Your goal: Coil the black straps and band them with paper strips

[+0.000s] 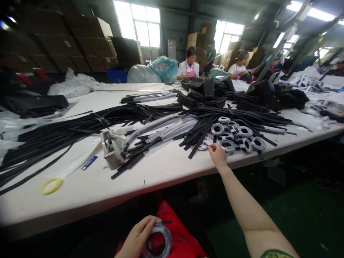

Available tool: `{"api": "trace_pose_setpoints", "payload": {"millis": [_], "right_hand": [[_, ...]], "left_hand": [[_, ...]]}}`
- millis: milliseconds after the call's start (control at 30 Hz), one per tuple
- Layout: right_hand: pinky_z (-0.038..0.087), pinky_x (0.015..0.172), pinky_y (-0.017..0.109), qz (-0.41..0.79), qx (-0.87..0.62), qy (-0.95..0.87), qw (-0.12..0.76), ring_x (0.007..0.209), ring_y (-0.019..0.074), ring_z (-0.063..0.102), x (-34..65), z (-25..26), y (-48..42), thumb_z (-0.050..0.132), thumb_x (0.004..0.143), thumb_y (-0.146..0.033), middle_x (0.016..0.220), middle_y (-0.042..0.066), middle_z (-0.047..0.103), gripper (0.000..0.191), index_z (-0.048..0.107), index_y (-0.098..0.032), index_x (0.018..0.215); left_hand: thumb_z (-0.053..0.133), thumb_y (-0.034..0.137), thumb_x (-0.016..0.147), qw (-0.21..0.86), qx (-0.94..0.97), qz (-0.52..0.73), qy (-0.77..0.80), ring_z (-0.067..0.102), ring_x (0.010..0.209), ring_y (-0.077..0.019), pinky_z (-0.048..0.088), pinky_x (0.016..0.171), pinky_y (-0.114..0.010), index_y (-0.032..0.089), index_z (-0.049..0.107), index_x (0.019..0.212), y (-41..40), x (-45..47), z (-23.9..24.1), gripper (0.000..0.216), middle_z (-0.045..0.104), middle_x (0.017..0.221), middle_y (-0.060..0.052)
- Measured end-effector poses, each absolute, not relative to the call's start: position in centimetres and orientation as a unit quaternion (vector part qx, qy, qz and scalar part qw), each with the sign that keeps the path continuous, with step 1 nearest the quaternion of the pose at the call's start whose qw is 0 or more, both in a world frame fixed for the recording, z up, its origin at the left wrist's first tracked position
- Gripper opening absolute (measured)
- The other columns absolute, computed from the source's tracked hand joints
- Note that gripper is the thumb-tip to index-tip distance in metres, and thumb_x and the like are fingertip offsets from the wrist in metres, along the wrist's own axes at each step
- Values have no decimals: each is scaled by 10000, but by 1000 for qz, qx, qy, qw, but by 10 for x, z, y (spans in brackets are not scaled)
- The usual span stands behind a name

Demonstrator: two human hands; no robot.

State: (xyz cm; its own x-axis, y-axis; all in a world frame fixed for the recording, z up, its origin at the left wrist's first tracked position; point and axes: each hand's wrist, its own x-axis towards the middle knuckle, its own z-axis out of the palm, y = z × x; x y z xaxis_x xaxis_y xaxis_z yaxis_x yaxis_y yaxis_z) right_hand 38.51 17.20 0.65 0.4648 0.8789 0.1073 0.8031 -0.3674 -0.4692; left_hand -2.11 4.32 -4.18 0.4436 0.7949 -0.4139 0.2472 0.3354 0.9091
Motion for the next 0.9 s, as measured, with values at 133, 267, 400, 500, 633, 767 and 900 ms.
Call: {"api": "trace_pose_setpoints", "payload": {"millis": [133,267,400,500,633,767,900], "right_hand": [[427,842,370,13,-837,-514,186,977,284,594,419,-9,181,552,819,-223,1086,182,647,311,674,-116,1085],[420,833,336,-14,-826,-544,145,960,256,594,421,-29,181,533,875,-237,1055,149,659,239,712,-152,1010],[404,869,339,-41,-820,-555,134,1002,254,569,422,-35,178,434,934,-215,1074,159,652,285,692,-131,1021],[399,879,339,-41,-814,-565,126,1017,261,557,422,-33,181,514,896,-232,1078,162,653,270,668,-114,1084],[409,848,350,-35,-822,-555,123,973,267,576,421,-27,189,492,895,-228,1055,182,663,263,704,-111,997],[431,811,361,-24,-832,-536,139,919,278,615,414,-19,176,471,895,-256,977,180,694,273,702,-122,950],[497,748,341,41,-823,-524,214,795,246,673,390,-5,133,461,899,-307,826,109,722,286,669,-146,1012]], "left_hand": [[527,659,813,658,532,211,489,583,846,-217,459,803,-280,202,693,833,47,-19,-41,487,666,831,-27],[540,675,799,660,535,209,485,593,858,-222,465,813,-288,202,705,843,49,-17,-41,503,682,845,-31],[523,672,819,679,524,207,471,601,870,-218,468,816,-291,191,712,899,50,-18,-44,523,695,887,-35],[519,652,838,693,515,207,461,607,879,-210,466,824,-287,186,715,922,50,-18,-46,512,700,910,-35],[537,670,816,711,492,209,457,616,850,-208,476,797,-285,168,718,930,50,-17,-43,546,702,889,-48],[552,673,803,719,468,226,461,624,870,-213,481,811,-293,165,723,939,47,-20,-42,553,712,922,-62],[546,646,824,730,428,240,475,629,754,-184,493,738,-290,170,713,984,43,-25,-48,530,717,882,-57]]}}
